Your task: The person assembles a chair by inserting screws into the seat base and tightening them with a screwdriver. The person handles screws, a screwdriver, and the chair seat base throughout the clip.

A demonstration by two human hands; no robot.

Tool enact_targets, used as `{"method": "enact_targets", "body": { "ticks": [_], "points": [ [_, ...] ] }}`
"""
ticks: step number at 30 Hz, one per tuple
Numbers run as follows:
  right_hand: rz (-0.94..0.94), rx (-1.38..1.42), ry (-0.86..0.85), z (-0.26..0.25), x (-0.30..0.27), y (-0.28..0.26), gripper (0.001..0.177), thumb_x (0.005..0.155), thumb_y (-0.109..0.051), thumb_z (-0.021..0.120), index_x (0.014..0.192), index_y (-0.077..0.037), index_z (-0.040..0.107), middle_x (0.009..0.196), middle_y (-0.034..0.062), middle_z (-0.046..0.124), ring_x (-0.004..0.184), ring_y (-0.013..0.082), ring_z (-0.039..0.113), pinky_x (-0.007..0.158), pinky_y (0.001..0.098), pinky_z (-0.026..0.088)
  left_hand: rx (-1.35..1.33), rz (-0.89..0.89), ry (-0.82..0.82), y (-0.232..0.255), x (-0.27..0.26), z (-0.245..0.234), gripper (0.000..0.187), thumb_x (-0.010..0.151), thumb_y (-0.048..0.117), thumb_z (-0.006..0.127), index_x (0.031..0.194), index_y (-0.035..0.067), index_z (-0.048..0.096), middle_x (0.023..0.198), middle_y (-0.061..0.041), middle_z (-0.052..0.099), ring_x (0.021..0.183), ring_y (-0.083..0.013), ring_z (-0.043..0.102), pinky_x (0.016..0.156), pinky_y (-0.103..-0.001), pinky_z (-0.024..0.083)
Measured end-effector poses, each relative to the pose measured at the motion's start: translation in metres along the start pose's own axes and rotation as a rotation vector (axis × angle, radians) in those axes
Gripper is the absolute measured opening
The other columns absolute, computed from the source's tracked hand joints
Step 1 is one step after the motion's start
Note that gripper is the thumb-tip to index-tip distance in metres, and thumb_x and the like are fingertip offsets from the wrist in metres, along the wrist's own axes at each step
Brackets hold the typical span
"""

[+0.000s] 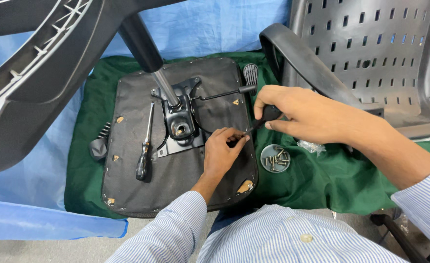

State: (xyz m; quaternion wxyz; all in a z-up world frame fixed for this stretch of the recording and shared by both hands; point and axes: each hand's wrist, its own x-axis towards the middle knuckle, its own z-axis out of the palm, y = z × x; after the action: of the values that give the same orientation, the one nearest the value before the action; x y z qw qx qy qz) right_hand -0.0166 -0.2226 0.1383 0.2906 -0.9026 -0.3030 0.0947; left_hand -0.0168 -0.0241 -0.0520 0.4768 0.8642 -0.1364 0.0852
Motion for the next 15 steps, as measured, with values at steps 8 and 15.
{"method": "enact_targets", "body": {
  "ticks": [8, 15],
  "points": [
    [0.012, -0.177, -0.091, 0.001, 0.034, -0.015, 0.030, 0.079, -0.011, 0.071, 0.108, -0.010, 0.064, 0.111, 0.0095, 0.070, 0.096, 0.0335, 0.070, 0.080, 0.0439, 0.055, 0.004, 0.024, 0.015, -0.009, 0.000, 0.001, 0.020, 0.082, 0.025, 0.084, 0.089, 0.008, 0.076, 0.079, -0.005, 0.070, 0.075, -0.0194, 0.067, 0.069, -0.034, 0.055],
    [0.021, -0.291, -0.013, 0.006, 0.045, -0.020, 0.032, 0.082, -0.020, 0.074, 0.108, -0.007, 0.060, 0.104, 0.0144, 0.071, 0.096, 0.0364, 0.069, 0.079, 0.0472, 0.054, -0.012, 0.032, 0.029, -0.012, 0.000, 0.002, 0.018, 0.082, 0.024, 0.081, 0.092, 0.010, 0.077, 0.081, -0.004, 0.071, 0.076, -0.0179, 0.067, 0.072, -0.033, 0.056]
  ]
}}
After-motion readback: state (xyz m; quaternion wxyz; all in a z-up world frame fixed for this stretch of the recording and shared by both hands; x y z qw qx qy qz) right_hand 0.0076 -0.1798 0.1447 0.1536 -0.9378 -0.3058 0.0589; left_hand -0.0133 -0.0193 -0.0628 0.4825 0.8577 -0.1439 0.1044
